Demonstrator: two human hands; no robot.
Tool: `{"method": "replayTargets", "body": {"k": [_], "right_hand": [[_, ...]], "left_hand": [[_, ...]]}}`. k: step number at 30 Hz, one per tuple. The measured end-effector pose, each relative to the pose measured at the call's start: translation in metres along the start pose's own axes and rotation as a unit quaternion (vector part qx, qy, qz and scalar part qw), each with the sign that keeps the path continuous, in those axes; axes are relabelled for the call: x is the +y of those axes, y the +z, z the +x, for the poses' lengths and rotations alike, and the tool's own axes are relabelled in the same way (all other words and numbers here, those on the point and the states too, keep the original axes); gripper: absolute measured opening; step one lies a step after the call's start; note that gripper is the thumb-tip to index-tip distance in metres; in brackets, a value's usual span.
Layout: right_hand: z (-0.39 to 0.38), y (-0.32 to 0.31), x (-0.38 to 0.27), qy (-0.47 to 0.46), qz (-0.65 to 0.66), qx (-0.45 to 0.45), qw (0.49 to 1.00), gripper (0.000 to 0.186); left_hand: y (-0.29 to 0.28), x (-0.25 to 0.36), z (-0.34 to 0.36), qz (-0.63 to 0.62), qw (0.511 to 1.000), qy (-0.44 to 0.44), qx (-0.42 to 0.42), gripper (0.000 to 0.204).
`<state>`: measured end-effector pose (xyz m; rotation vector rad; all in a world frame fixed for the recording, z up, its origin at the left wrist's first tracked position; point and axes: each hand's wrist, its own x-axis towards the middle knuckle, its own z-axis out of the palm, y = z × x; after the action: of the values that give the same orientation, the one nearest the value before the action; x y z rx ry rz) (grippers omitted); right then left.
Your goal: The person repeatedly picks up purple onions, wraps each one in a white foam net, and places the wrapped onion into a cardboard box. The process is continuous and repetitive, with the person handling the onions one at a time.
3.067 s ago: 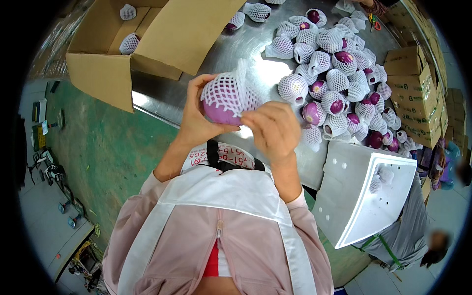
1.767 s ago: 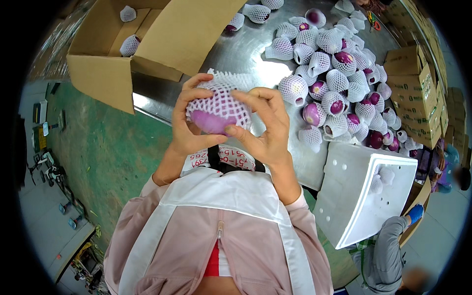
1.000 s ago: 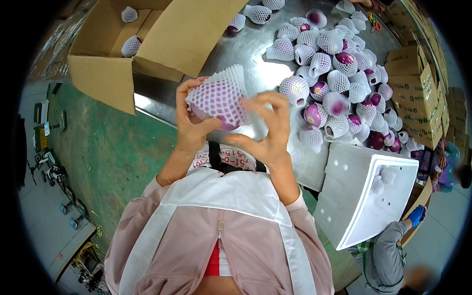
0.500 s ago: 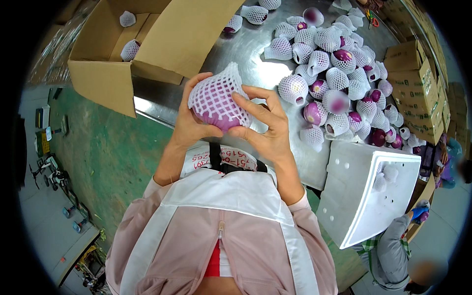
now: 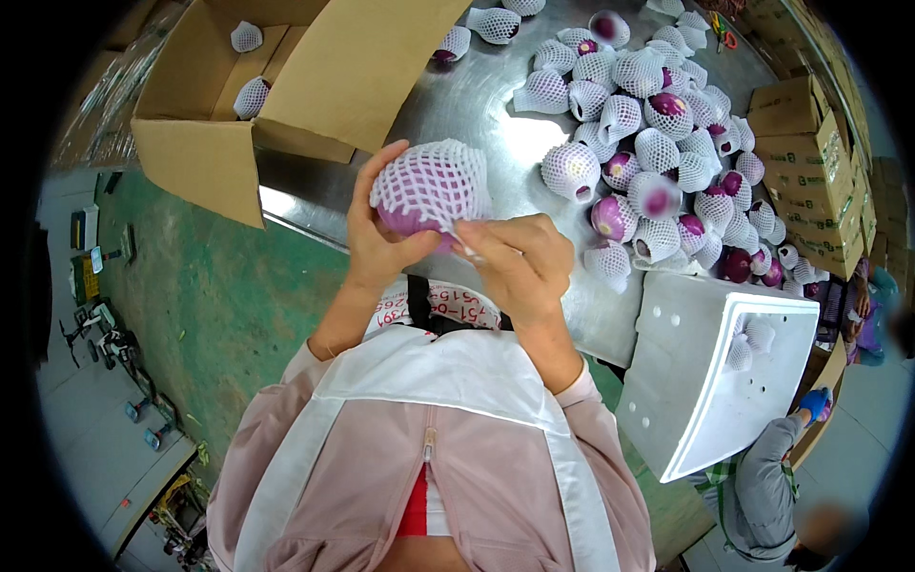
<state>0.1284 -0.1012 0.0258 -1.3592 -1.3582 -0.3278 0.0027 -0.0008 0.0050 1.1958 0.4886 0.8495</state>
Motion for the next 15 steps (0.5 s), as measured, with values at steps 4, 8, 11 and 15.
{"method": "replayTargets", "body": {"k": [4,8,11,15], "right_hand": [[-0.002,0.005,0.003,-0.058,-0.061,-0.035,0.996,0.037],[-0.002,0.012,0.006,0.024,0.022,-0.034,0.999,0.041],[-0.012,0.017,0.011,0.175,0.137,-0.010,0.975,0.042],[-0.015,0.015,0.011,0.145,0.126,0.030,0.981,0.029]], "left_hand": [[0.005,-0.011,-0.002,-0.027,0.998,0.008,0.056,0.080],[0.007,-0.009,-0.004,-0.227,0.966,-0.070,0.105,0.073],[0.005,-0.011,-0.004,-0.299,0.945,-0.091,0.100,0.076],[0.002,-0.010,-0.001,-0.225,0.971,-0.077,0.016,0.086]]}}
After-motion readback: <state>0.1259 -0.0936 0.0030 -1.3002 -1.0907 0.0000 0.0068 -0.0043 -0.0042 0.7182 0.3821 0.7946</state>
